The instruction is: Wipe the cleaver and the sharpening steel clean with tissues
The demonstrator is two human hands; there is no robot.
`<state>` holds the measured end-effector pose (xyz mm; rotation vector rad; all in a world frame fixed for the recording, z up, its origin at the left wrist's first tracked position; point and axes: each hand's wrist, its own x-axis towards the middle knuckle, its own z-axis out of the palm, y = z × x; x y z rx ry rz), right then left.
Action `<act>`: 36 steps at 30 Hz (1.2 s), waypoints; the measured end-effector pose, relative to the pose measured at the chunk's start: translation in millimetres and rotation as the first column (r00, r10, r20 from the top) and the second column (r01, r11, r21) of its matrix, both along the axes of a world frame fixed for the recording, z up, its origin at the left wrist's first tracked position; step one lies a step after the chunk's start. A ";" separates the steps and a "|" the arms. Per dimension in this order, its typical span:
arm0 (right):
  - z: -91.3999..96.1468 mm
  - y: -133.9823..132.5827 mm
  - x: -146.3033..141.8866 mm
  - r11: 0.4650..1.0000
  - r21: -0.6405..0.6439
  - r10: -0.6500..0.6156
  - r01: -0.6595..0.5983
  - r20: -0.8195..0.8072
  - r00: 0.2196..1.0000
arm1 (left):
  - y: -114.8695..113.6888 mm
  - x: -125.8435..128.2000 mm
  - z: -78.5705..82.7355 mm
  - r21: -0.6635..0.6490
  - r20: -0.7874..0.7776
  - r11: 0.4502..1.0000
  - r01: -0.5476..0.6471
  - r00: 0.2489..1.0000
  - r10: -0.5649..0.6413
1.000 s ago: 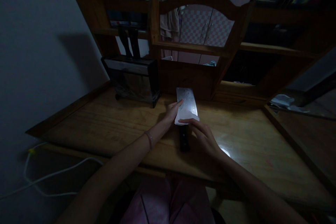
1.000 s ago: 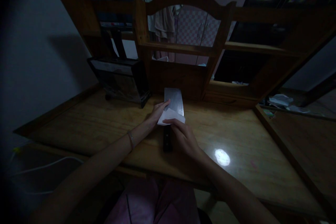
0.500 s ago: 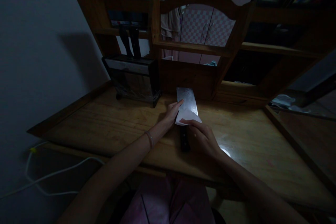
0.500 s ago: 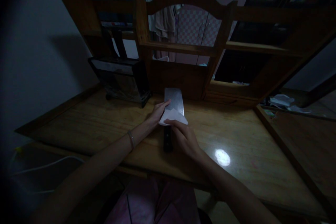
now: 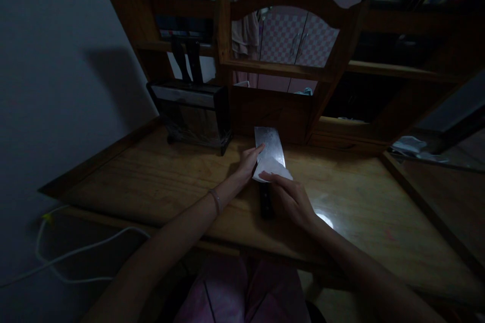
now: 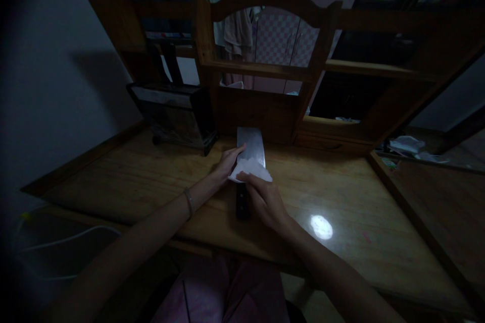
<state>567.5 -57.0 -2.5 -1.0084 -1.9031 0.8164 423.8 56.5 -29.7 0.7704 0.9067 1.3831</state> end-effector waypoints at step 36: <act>-14.7 11.7 1.0 0.900 -0.435 -0.206 0.007 -0.412 0.888 | 0.5 -0.4 -7.7 0.054 -0.062 0.998 0.021 0.998 -0.018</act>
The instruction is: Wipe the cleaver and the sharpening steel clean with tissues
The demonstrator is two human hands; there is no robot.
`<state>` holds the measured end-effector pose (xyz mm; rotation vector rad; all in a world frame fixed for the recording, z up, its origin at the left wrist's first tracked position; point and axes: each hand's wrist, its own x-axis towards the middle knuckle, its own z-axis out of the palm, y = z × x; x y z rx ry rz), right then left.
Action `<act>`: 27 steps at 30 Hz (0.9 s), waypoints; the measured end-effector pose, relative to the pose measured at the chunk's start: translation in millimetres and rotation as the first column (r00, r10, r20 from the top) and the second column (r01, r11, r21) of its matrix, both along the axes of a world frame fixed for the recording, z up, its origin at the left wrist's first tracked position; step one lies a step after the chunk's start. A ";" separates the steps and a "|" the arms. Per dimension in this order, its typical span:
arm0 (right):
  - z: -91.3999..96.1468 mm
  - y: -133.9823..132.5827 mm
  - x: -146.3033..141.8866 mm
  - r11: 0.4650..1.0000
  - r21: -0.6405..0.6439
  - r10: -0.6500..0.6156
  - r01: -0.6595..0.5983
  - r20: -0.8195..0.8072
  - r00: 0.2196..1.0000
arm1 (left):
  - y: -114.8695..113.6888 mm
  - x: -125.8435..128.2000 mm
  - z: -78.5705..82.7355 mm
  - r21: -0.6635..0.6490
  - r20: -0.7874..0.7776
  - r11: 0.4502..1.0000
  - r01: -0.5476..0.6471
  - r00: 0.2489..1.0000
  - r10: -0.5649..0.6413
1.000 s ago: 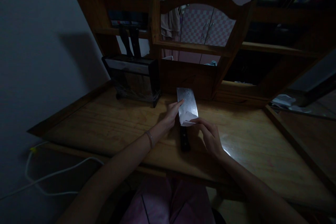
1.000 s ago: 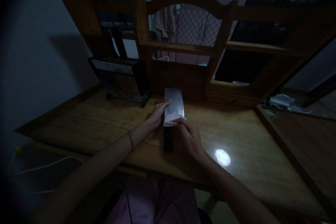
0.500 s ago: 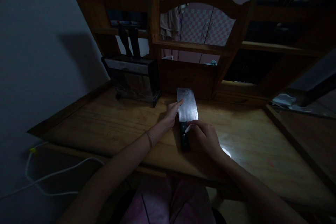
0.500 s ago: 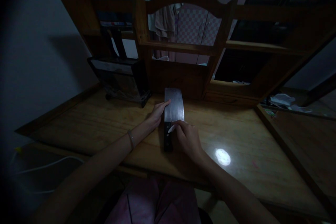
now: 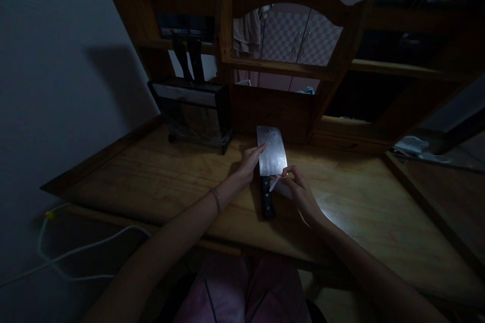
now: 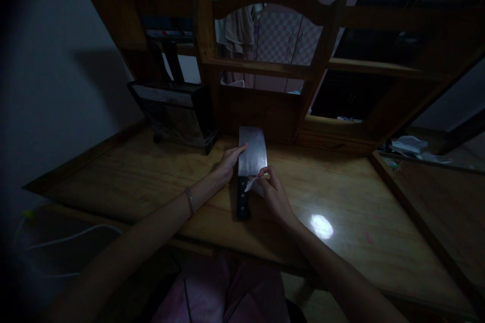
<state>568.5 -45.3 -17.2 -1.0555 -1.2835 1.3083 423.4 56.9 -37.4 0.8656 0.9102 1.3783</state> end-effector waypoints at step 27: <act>13.3 -5.3 4.1 0.937 0.315 -0.216 0.148 0.190 0.958 | 2.6 -0.2 -6.7 0.017 -0.007 1.000 0.013 1.000 -0.013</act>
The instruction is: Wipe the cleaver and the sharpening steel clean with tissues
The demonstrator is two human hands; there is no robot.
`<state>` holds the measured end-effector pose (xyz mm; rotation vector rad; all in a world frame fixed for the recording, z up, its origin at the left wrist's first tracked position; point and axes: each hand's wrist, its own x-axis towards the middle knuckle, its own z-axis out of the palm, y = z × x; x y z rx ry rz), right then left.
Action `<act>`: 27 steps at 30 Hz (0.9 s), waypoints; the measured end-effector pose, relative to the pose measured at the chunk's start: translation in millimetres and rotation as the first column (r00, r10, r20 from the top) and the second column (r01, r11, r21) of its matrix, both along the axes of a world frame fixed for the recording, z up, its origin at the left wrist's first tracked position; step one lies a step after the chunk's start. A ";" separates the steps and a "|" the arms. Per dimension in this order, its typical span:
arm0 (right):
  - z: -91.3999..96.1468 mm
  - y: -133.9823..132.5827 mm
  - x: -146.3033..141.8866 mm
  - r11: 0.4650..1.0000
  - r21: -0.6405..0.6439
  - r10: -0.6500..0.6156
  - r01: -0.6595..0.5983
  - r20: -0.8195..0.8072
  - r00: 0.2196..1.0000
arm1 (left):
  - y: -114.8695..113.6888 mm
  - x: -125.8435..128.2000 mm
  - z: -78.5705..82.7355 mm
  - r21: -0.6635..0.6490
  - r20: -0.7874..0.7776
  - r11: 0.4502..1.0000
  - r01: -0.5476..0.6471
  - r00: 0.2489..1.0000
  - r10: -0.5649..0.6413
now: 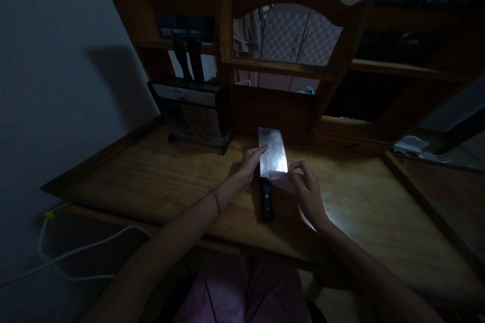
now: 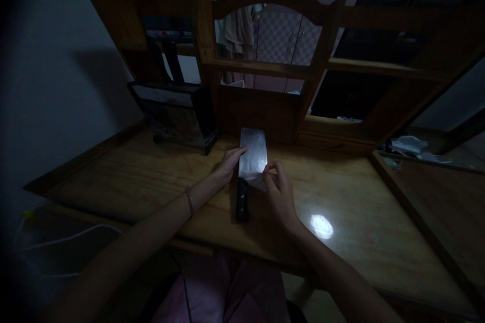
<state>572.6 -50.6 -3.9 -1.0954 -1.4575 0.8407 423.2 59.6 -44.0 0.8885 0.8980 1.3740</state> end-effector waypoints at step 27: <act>-11.9 -0.8 -11.7 0.882 0.198 0.231 -0.427 0.609 0.759 | 2.4 -0.9 11.2 -0.077 -0.064 0.997 -0.001 0.998 -0.004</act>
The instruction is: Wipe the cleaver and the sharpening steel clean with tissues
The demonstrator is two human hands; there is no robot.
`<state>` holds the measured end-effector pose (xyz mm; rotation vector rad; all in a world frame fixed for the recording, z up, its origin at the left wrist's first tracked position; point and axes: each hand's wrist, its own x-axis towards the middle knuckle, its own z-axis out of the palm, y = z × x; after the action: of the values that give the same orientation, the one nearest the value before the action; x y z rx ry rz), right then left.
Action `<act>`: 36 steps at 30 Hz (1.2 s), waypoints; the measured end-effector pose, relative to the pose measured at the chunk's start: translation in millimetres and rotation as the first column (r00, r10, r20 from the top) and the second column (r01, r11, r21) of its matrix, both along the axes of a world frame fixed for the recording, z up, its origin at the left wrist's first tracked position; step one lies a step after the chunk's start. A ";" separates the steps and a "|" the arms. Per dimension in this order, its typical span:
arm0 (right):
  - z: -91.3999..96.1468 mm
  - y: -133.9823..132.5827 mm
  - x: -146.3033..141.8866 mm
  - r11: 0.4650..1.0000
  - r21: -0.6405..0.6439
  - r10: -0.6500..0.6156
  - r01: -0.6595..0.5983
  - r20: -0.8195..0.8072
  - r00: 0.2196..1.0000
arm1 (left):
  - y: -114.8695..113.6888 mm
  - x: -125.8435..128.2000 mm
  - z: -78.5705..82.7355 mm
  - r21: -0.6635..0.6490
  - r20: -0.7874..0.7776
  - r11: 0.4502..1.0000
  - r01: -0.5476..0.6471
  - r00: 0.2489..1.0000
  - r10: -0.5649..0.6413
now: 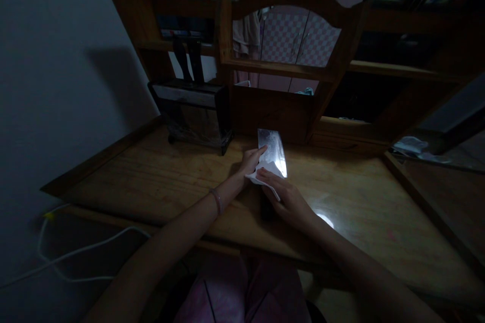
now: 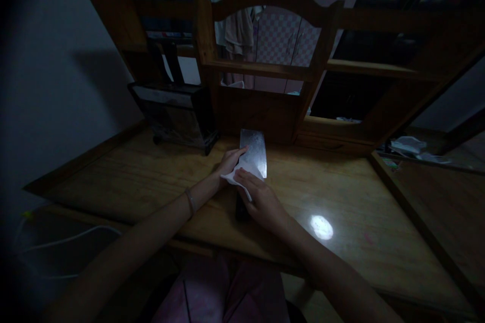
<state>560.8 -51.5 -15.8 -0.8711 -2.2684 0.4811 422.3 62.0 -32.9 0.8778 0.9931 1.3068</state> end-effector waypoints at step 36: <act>9.3 -5.3 4.1 0.995 0.054 0.072 -0.079 0.109 0.991 | -18.7 3.1 7.8 0.005 -0.089 0.999 0.052 0.995 -0.052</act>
<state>565.0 -56.8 -6.5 -0.8014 -2.4080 0.4083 425.5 43.3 -25.1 0.9682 1.0292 1.2367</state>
